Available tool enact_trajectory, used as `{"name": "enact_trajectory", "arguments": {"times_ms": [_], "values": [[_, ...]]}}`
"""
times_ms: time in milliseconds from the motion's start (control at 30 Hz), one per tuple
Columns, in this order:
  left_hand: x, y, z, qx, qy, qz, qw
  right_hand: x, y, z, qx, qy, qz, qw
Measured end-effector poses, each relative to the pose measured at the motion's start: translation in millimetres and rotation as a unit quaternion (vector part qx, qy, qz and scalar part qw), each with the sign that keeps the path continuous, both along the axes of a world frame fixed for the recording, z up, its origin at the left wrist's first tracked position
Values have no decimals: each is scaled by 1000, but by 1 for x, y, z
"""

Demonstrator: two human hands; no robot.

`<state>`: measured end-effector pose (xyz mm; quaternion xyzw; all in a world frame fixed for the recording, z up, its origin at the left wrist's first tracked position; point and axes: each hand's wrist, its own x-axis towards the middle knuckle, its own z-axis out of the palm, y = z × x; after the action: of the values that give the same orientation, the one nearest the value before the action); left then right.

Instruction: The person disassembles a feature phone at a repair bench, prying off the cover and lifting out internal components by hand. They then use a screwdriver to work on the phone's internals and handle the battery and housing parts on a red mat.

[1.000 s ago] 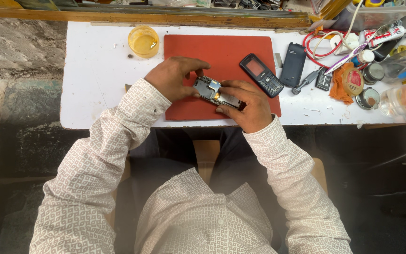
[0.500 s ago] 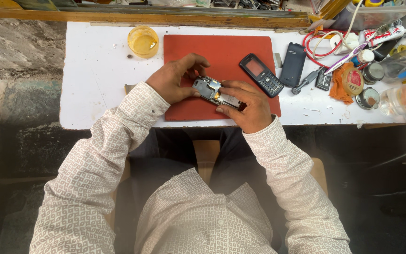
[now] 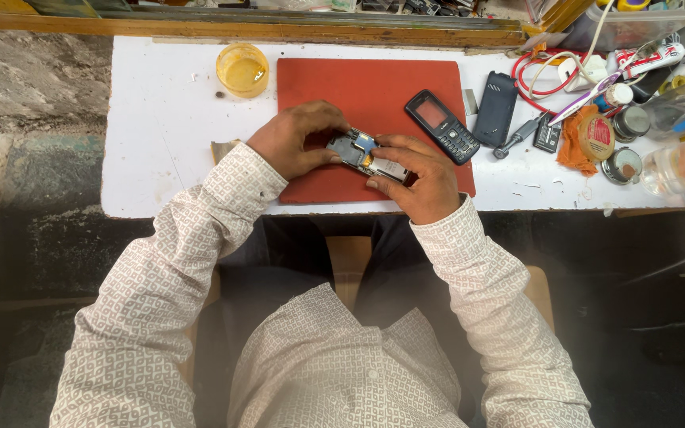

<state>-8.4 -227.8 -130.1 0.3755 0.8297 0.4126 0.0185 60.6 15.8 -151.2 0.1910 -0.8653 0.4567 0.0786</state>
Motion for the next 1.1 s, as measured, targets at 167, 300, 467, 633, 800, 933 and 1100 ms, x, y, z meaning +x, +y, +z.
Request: {"name": "enact_trajectory", "arguments": {"times_ms": [167,300,467,633,800,933,1100], "values": [[-4,3,2,-48,31,-4,998,1,1,3,10,44,12,999],[-9,6,7,-63,17,-9,998,2,-1,5,0,27,11,1000],[-9,5,10,-78,-16,-8,997,2,-4,7,3,12,3,1000],[-9,6,10,-94,-18,3,995,2,-4,6,5,30,6,1000],[-15,9,12,-68,-41,-7,997,1,-4,6,17,43,9,999],[-16,12,14,-105,-59,10,993,1,-4,6,13,43,10,999],[-13,8,16,-82,-26,17,996,2,-5,6,14,18,-2,1000]]}}
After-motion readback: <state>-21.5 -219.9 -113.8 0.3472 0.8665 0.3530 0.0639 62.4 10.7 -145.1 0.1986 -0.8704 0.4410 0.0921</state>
